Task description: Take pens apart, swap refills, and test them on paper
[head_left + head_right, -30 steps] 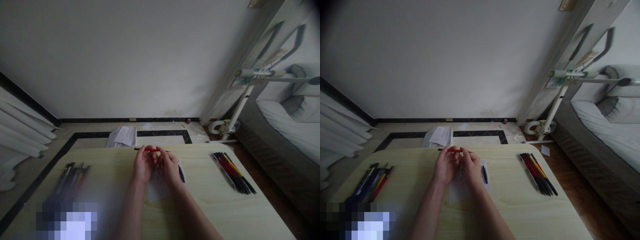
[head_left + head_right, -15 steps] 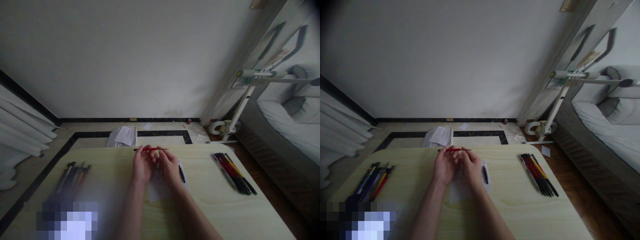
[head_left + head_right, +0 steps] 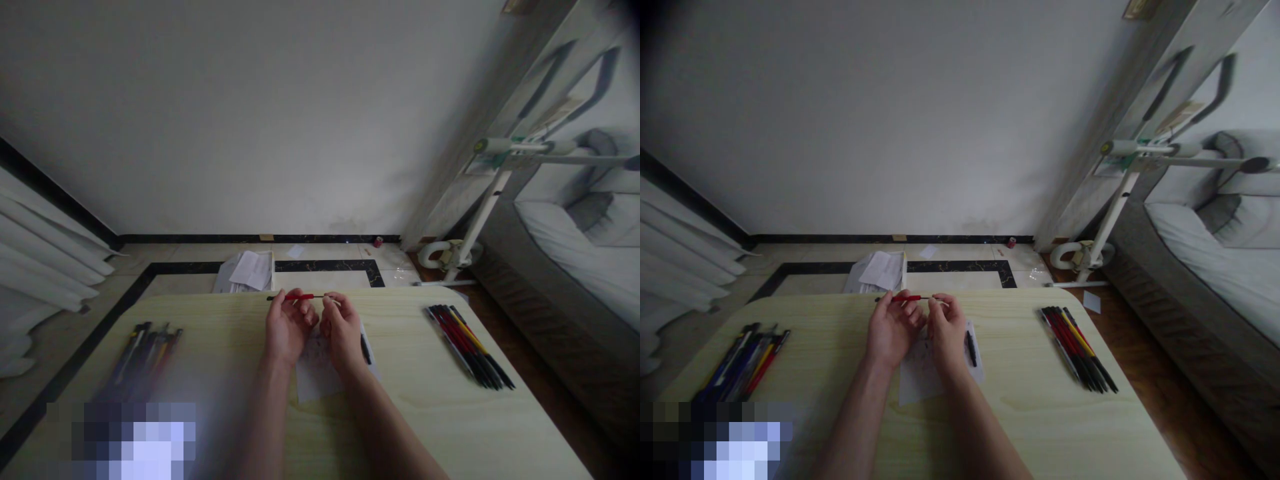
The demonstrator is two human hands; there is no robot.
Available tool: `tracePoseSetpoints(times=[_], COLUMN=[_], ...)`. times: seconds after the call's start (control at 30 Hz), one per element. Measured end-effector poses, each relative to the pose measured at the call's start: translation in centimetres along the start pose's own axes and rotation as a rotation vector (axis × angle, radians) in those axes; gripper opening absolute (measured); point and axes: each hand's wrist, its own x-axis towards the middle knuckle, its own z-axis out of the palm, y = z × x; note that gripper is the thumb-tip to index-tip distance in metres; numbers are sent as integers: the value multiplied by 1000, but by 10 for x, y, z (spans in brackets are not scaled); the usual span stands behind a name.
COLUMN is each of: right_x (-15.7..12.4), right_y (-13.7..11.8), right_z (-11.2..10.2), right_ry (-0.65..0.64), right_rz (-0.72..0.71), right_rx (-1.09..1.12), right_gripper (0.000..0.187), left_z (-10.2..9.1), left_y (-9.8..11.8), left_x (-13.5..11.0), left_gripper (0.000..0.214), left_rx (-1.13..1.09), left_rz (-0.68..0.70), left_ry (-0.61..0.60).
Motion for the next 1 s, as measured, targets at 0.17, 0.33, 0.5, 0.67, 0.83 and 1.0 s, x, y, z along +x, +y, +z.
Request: tracePoseSetpoints(times=[0.17,0.33,0.5,0.67,0.83,1.0], right_x=[0,1,2,1,1,2], right_y=[1,2,2,0,-1,1], right_z=[-1,-1,-1,-1,0,-2], right_ry=[4,16,14,18,32,33], right_rz=[-14,1,18,35,47,45], right_rx=[-26,-5,5,-11,-1,20], right_gripper=[24,24,23,24,23,21], left_z=[0,0,0,0,1,1], left_y=[-1,-1,-1,2,4,4], left_x=[1,1,0,-1,-4,-5], left_gripper=[25,24,29,43,55,62], left_rx=[21,36,36,3,-15,1], left_rz=[-6,7,0,-28,-30,-50], left_ry=[-1,-9,-9,-15,-41,-97])
